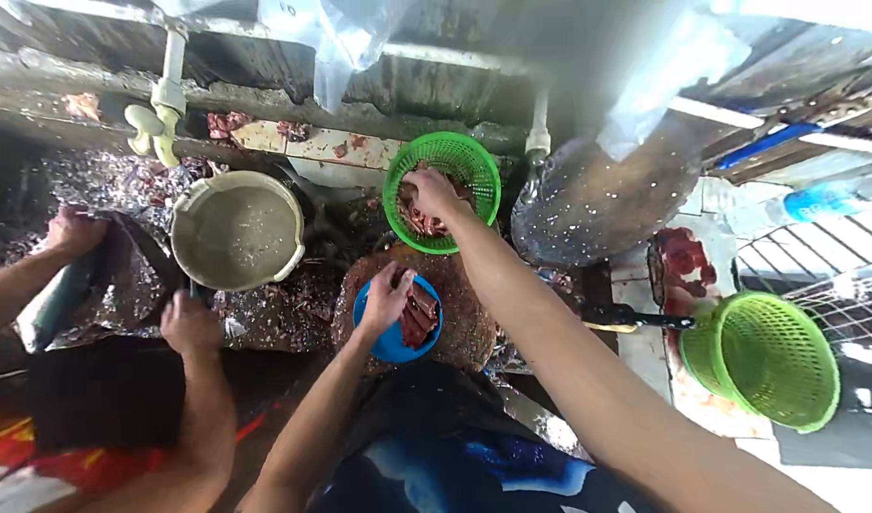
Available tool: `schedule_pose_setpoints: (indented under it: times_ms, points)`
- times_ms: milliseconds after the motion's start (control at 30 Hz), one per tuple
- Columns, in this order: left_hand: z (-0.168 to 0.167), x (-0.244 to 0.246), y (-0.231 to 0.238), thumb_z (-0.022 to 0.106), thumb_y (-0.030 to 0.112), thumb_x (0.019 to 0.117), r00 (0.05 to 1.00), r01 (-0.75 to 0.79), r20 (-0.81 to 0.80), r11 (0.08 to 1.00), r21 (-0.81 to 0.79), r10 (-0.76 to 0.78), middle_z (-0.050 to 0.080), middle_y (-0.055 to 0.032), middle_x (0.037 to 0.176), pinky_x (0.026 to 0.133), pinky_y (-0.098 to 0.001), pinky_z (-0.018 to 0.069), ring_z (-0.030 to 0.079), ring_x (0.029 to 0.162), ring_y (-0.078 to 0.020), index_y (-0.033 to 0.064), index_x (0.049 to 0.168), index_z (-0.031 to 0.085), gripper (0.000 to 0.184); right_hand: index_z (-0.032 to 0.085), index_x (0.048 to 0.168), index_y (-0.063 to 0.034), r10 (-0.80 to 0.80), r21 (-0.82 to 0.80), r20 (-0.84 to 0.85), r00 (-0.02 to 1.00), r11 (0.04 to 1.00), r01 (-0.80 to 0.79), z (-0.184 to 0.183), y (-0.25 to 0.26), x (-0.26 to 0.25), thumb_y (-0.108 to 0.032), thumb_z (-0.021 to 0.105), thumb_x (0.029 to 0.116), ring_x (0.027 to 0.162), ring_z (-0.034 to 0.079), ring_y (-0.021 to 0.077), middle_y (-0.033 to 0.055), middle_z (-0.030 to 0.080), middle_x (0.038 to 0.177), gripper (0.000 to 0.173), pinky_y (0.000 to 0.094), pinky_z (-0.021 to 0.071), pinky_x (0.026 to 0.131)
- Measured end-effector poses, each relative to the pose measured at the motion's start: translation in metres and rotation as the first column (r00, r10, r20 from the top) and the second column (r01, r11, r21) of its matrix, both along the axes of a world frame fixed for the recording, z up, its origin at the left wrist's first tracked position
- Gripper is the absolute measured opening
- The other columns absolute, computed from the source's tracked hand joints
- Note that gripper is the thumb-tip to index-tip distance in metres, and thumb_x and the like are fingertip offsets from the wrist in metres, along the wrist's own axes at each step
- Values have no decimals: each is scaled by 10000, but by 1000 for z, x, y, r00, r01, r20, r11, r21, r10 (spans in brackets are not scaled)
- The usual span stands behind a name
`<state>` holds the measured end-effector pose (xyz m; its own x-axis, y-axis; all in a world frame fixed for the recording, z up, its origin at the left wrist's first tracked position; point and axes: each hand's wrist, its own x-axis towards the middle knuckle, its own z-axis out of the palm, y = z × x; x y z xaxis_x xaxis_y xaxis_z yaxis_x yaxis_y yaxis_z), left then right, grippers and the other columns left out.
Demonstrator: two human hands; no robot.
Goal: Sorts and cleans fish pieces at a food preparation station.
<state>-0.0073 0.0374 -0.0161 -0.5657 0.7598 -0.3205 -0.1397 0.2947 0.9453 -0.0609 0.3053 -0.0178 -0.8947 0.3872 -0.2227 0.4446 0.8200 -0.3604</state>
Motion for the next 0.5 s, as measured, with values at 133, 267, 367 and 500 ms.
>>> schedule_pose_setpoints:
  times_ms: [133, 267, 367, 500]
  points:
    - [-20, -8, -20, 521, 229, 1070, 999, -11, 50, 1000, -11, 12, 650, -35, 781, 518, -292, 530, 590, 571, -128, 42, 1195, 654, 261, 694, 1256, -62, 152, 114, 281, 948, 975, -190, -20, 3, -26, -201, 786, 822, 1329, 509, 462, 225, 639, 1324, 465, 720, 351, 1101]
    - [-20, -21, -42, 486, 206, 1073, 991, -99, 86, 994, -42, 102, 621, -21, 735, 469, -279, 491, 550, 525, -123, 35, 1172, 644, 253, 684, 1285, -104, 157, 70, 354, 922, 979, -194, -23, 4, -25, -185, 753, 845, 1249, 582, 444, 220, 668, 1274, 452, 730, 337, 1097]
    - [-6, -36, -30, 471, 202, 1087, 985, -123, 122, 992, -15, 124, 620, -22, 741, 462, -265, 472, 528, 514, -109, 41, 1180, 642, 252, 576, 1414, -127, -6, -73, 42, 999, 997, 9, -17, 17, -3, -152, 645, 968, 1252, 595, 438, 231, 622, 1341, 452, 694, 453, 1030]
    - [107, -48, 24, 430, 62, 1089, 998, -64, -24, 995, 71, 66, 591, -188, 761, 463, -245, 479, 562, 524, -183, -142, 1169, 545, 246, 544, 1391, -91, -298, -239, -309, 903, 943, 229, 19, 23, 53, -244, 628, 1014, 1140, 691, 298, 145, 695, 1250, 415, 534, 564, 984]
